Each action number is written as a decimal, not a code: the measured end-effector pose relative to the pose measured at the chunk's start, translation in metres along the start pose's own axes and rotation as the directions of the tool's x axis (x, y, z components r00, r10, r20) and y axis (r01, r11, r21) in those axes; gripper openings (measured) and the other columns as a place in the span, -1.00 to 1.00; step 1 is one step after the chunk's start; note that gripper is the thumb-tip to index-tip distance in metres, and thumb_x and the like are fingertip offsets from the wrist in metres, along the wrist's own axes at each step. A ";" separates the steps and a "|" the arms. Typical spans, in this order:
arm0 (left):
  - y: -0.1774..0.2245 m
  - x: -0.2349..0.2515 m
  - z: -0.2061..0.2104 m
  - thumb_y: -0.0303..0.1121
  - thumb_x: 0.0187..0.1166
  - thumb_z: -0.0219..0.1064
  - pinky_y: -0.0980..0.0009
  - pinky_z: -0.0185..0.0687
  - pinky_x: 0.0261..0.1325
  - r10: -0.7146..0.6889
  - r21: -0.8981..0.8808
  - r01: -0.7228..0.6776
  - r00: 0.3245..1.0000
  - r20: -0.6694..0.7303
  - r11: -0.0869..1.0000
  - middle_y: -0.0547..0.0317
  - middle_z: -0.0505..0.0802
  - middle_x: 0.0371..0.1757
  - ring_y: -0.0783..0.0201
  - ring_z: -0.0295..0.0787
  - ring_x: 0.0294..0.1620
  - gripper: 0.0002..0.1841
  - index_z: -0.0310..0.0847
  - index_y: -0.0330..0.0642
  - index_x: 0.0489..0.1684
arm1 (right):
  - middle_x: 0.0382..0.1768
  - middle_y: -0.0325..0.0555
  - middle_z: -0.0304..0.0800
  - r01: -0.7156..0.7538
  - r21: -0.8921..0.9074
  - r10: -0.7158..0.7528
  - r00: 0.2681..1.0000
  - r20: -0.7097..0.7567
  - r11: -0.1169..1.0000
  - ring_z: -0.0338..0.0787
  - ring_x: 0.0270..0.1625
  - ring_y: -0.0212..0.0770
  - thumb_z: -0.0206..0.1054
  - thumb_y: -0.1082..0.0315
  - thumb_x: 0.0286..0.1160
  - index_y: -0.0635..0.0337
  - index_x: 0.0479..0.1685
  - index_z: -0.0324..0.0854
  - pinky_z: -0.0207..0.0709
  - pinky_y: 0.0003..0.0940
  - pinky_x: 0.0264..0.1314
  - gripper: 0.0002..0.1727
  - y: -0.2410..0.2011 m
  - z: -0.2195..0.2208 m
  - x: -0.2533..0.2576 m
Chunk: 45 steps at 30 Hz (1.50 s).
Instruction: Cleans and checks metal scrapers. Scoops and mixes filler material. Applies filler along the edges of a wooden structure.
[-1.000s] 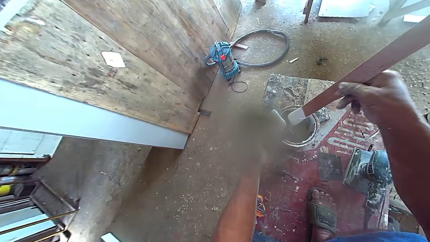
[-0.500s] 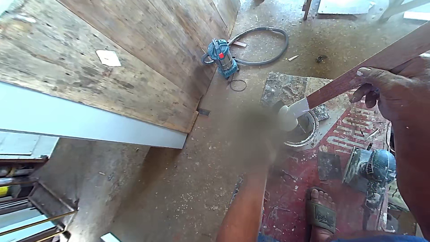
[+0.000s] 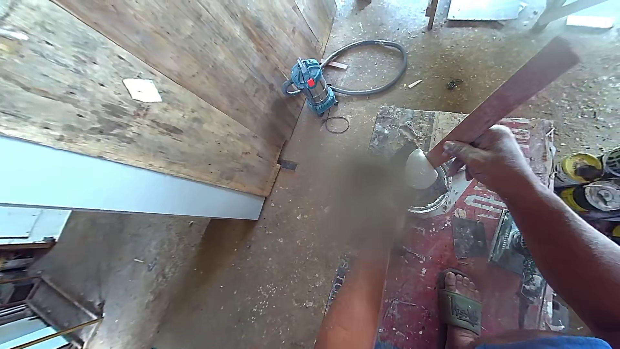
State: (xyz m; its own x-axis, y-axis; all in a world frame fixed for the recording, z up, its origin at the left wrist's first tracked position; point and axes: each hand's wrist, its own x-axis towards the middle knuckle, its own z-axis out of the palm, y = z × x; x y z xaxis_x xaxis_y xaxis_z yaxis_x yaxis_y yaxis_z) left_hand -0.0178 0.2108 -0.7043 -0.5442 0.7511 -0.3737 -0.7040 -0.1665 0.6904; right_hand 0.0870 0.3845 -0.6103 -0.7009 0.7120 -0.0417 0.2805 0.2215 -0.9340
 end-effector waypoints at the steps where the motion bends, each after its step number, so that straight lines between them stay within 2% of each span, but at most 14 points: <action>1: 0.001 0.001 0.000 -0.42 0.84 -0.11 0.22 0.74 0.10 -0.001 0.016 0.000 1.000 0.030 1.000 0.06 0.80 0.10 0.21 0.80 0.01 -0.65 0.48 -0.03 0.43 | -0.43 -0.15 0.90 -0.044 -0.021 0.044 0.999 0.006 0.999 0.78 -0.63 -0.31 0.31 0.34 0.66 0.18 -0.20 0.74 0.64 -0.37 -0.65 -0.86 0.011 0.002 0.005; 6: 0.012 -0.002 -0.012 -0.25 0.85 -0.14 0.17 0.75 0.10 -0.009 0.190 -0.006 0.997 0.079 0.982 0.13 0.78 0.19 0.23 0.78 0.10 -0.63 0.45 0.07 0.48 | -0.45 -0.11 0.83 -0.244 -0.144 0.261 0.959 0.108 0.959 0.72 -0.57 -0.25 0.32 0.12 0.70 0.13 -0.10 0.79 0.65 -0.22 -0.48 -0.73 0.045 -0.006 0.017; 9: 0.016 -0.009 -0.015 -0.22 0.86 -0.19 0.08 0.71 0.22 -0.028 0.210 0.021 0.999 0.028 0.978 0.14 0.76 0.29 0.19 0.74 0.22 -0.60 0.40 0.10 0.54 | -0.31 -0.11 0.81 -0.181 -0.186 0.197 0.978 0.071 0.966 0.80 -0.35 -0.20 0.26 0.01 0.69 0.13 -0.08 0.75 0.72 -0.06 -0.21 -0.64 0.058 -0.032 -0.002; 12: 0.017 0.002 -0.025 -0.24 0.83 -0.19 0.01 0.69 0.24 0.002 0.141 -0.001 1.000 -0.007 0.990 0.09 0.75 0.30 0.13 0.74 0.25 -0.59 0.42 0.05 0.51 | -0.25 -0.02 0.84 -0.245 -0.239 0.247 0.969 -0.020 0.940 0.84 -0.28 -0.10 0.19 0.16 0.72 0.20 -0.02 0.72 0.76 0.02 -0.15 -0.70 0.094 -0.051 -0.037; 14: 0.019 0.007 -0.023 -0.17 0.86 -0.21 -0.04 0.67 0.27 -0.010 0.125 0.015 0.999 -0.042 0.992 0.08 0.75 0.33 0.11 0.73 0.29 -0.58 0.42 0.06 0.53 | -0.10 0.19 0.85 -0.354 -0.467 0.437 0.896 0.081 0.811 0.85 -0.04 0.19 0.35 0.27 0.57 0.25 0.04 0.77 0.66 0.37 0.07 -0.74 0.145 -0.039 -0.066; 16: 0.023 0.010 -0.017 -0.02 0.90 -0.24 -0.04 0.68 0.28 -0.037 0.126 0.048 0.996 -0.083 0.991 0.07 0.74 0.38 0.09 0.72 0.32 -0.52 0.39 0.06 0.59 | 0.28 0.38 0.68 -0.372 -0.706 0.636 0.759 0.142 0.602 0.67 0.34 0.43 0.61 0.21 0.24 0.27 0.31 0.65 0.53 0.53 0.26 -0.41 0.195 -0.014 -0.092; 20: 0.034 0.012 -0.010 0.06 0.89 -0.26 0.09 0.76 0.09 -0.078 0.130 0.098 0.985 -0.155 0.987 0.08 0.81 0.19 0.11 0.81 0.13 -0.50 0.48 0.07 0.44 | 0.66 0.45 0.26 -0.282 -0.863 0.705 0.700 0.114 0.419 0.25 0.72 0.46 0.78 0.14 -0.11 0.35 0.63 0.35 0.36 0.48 0.46 0.10 0.227 0.013 -0.111; 24: 0.046 0.017 -0.007 0.04 0.89 -0.20 0.06 0.77 0.03 -0.132 0.075 0.149 0.973 -0.190 0.986 -0.01 0.83 0.12 0.05 0.83 0.04 -0.52 0.51 0.01 0.41 | 0.67 0.41 0.23 -0.307 -0.873 0.715 0.696 0.065 0.379 0.19 0.75 0.40 0.80 -0.03 -0.24 0.38 0.57 0.39 0.33 0.41 0.53 0.18 0.235 0.010 -0.116; 26: 0.055 0.021 -0.002 0.04 0.89 -0.20 0.08 0.76 0.00 -0.149 0.067 0.165 0.968 -0.200 0.984 -0.04 0.83 0.08 0.05 0.83 0.01 -0.51 0.53 -0.04 0.37 | 0.56 0.38 0.41 -0.353 -0.849 0.717 0.696 0.042 0.392 0.36 0.66 0.39 0.73 0.02 -0.05 0.37 0.53 0.42 0.37 0.39 0.50 0.03 0.230 0.004 -0.113; 30: 0.072 0.022 0.006 0.03 0.88 -0.17 0.09 0.79 -0.06 -0.192 0.080 0.210 0.963 -0.189 0.975 -0.07 0.85 0.05 0.03 0.86 -0.06 -0.51 0.54 -0.04 0.39 | 0.09 0.24 0.81 -0.496 -0.538 0.601 0.799 0.025 0.682 0.79 0.20 0.25 0.37 0.35 0.48 0.18 0.21 0.67 0.56 0.35 0.30 -0.67 0.197 -0.028 -0.122; 33: 0.090 0.017 0.014 0.05 0.88 -0.20 0.13 0.80 -0.11 -0.240 0.074 0.251 0.961 -0.136 0.965 -0.07 0.85 0.00 0.04 0.87 -0.10 -0.49 0.55 -0.07 0.35 | -0.10 -0.09 0.88 -0.422 0.106 0.433 0.894 -0.118 0.900 0.85 -0.06 -0.25 0.32 0.44 0.46 0.22 0.05 0.78 0.74 -0.23 0.08 -0.75 0.137 -0.059 -0.137; 36: 0.120 -0.001 0.031 0.04 0.89 -0.25 0.14 0.80 -0.06 -0.298 0.047 0.301 0.953 -0.048 0.953 -0.09 0.85 0.04 0.04 0.87 -0.06 -0.46 0.54 -0.09 0.37 | -0.25 -0.22 0.88 -0.296 0.591 0.417 0.906 -0.076 0.750 0.86 -0.25 -0.37 0.26 0.40 0.46 0.16 0.04 0.72 0.80 -0.39 -0.12 -0.76 0.052 -0.071 -0.129; 41: 0.193 -0.060 0.088 -0.05 0.91 -0.26 0.14 0.80 -0.09 -0.310 0.038 0.310 0.951 0.010 0.950 -0.09 0.86 0.05 0.05 0.87 -0.04 -0.50 0.56 -0.09 0.36 | -0.20 -0.07 0.84 -0.439 0.669 0.435 0.881 0.187 0.600 0.84 -0.16 -0.21 0.12 0.39 0.70 0.22 0.05 0.62 0.78 -0.16 0.00 -0.81 -0.076 -0.049 -0.076; 45: 0.276 -0.117 0.129 -0.18 0.92 -0.20 0.11 0.80 0.07 -0.297 0.180 0.312 0.949 -0.106 0.933 -0.09 0.84 0.09 0.06 0.86 0.05 -0.58 0.48 -0.11 0.45 | -0.27 0.02 0.85 -0.600 0.672 0.428 0.794 0.432 0.434 0.87 -0.22 -0.19 0.14 0.47 0.70 0.28 -0.09 0.65 0.80 -0.22 -0.04 -0.84 -0.184 -0.031 -0.047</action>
State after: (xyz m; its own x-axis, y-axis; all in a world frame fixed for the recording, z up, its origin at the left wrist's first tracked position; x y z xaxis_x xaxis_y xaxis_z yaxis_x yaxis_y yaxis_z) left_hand -0.0899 0.1595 -0.3905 -0.3552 0.6948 -0.6253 -0.7445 0.1942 0.6387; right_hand 0.0882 0.3310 -0.4258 -0.7195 0.3721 -0.5864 0.1020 -0.7786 -0.6192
